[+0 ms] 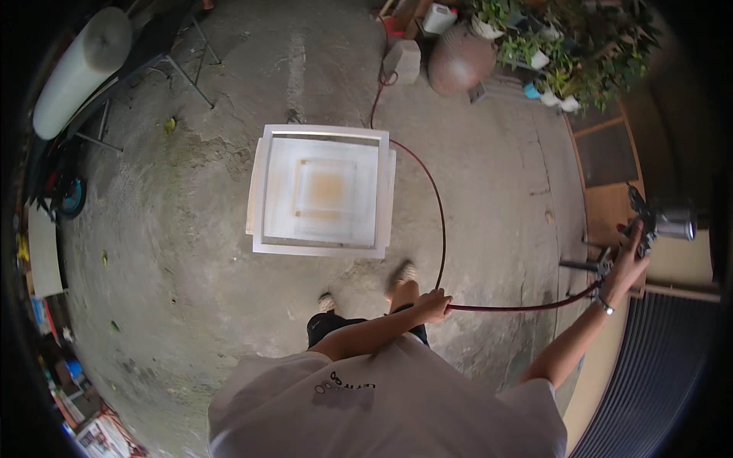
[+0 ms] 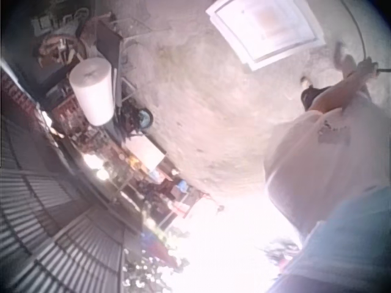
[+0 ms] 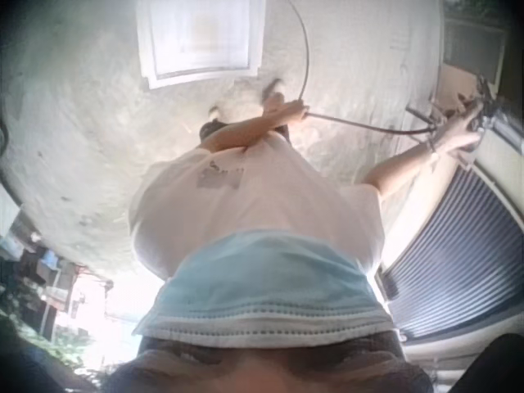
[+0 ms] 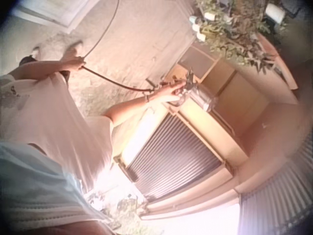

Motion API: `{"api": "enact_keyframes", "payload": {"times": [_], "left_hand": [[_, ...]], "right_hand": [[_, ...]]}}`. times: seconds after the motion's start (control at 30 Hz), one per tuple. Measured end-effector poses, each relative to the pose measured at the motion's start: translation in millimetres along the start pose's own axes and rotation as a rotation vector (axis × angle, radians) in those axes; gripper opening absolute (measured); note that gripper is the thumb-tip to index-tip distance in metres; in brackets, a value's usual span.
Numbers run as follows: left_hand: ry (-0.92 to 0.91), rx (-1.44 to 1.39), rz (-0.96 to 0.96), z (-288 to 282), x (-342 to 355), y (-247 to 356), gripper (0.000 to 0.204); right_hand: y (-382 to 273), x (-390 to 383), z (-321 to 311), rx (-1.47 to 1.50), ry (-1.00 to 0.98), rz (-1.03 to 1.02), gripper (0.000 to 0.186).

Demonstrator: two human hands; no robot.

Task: The person spray paints a wooden frame white using a spray gun, then places it on a table with other frames. The person then picks up another wooden frame and places it on the same table.

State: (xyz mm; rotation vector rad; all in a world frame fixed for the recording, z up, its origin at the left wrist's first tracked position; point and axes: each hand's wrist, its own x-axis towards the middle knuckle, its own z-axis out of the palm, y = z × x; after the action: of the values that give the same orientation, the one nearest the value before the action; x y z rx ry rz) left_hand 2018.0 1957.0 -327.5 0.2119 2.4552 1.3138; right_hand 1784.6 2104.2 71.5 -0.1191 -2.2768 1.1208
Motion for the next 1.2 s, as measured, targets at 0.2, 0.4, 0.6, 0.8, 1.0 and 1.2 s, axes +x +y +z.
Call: {"api": "enact_keyframes", "payload": {"times": [0.2,0.4,0.6,0.8,1.0,1.2], "left_hand": [[0.264,-0.152,-0.394,6,166,-2,0.036],[0.468,-0.468,-0.480,14,277,-10,0.038],[0.865,-0.594,-0.454,-82,388,5,0.035],[1.209,-0.850,-0.431,-209,499,-33,0.051],[1.375,-0.677,-0.375,-379,557,-76,0.057],[1.450,-0.593,-0.352,-530,559,-130,0.055]], "right_hand": [[28,101,-12,-0.004,-0.005,-0.153,0.039],[62,210,3,-0.034,-0.121,-0.167,0.040],[67,305,79,0.054,-0.168,-0.190,0.042],[24,391,206,0.076,-0.109,-0.227,0.040],[-47,462,338,0.275,-0.116,-0.294,0.039],[-123,503,483,0.455,-0.146,-0.288,0.038]]}}
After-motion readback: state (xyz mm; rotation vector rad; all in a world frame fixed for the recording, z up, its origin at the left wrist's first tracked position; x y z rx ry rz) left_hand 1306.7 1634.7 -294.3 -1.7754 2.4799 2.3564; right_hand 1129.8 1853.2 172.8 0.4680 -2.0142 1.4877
